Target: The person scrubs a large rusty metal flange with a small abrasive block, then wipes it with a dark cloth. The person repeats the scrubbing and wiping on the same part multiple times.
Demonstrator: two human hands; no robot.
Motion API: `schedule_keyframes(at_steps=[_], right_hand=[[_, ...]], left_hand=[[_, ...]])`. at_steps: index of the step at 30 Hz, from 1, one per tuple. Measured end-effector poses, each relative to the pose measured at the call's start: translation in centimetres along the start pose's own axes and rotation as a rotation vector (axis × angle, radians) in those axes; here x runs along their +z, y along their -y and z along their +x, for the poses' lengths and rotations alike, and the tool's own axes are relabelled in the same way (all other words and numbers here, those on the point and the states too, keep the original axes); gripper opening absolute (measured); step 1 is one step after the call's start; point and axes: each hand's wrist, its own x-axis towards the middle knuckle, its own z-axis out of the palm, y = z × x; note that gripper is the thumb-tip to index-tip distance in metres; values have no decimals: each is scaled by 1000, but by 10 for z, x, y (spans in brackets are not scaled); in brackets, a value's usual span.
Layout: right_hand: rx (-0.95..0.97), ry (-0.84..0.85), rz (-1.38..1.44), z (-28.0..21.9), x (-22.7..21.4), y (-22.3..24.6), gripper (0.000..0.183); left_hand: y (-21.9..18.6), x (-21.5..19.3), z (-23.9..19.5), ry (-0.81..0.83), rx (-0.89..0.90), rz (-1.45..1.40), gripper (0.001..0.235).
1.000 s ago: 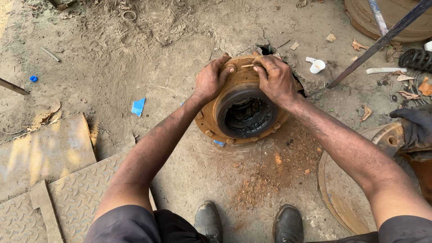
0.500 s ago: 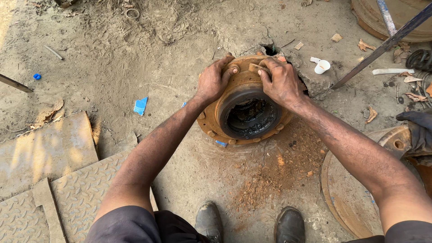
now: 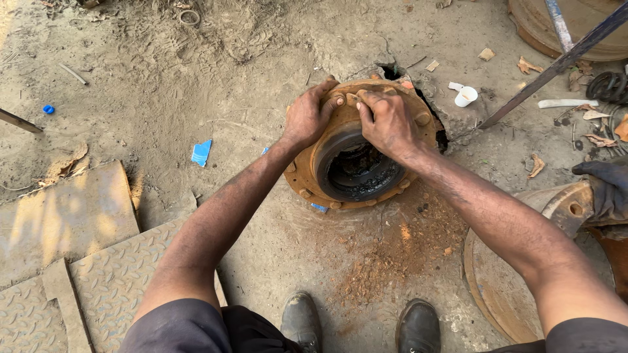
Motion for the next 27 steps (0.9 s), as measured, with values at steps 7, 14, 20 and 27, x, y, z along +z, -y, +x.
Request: schedule_keyframes(at_steps=[7, 14, 20, 27], right_hand=[[26, 23, -55, 2, -3, 13, 21], [53, 126, -247, 7, -13, -15, 22], [39, 24, -221, 0, -10, -12, 15], [-82, -152, -126, 2, 11, 22, 13]], left_hand=[[4, 2, 0, -34, 50, -4, 51], [-7, -4, -2, 18, -34, -10, 53], [2, 0, -1, -28, 4, -14, 51], [42, 35, 17, -153, 151, -56, 52]])
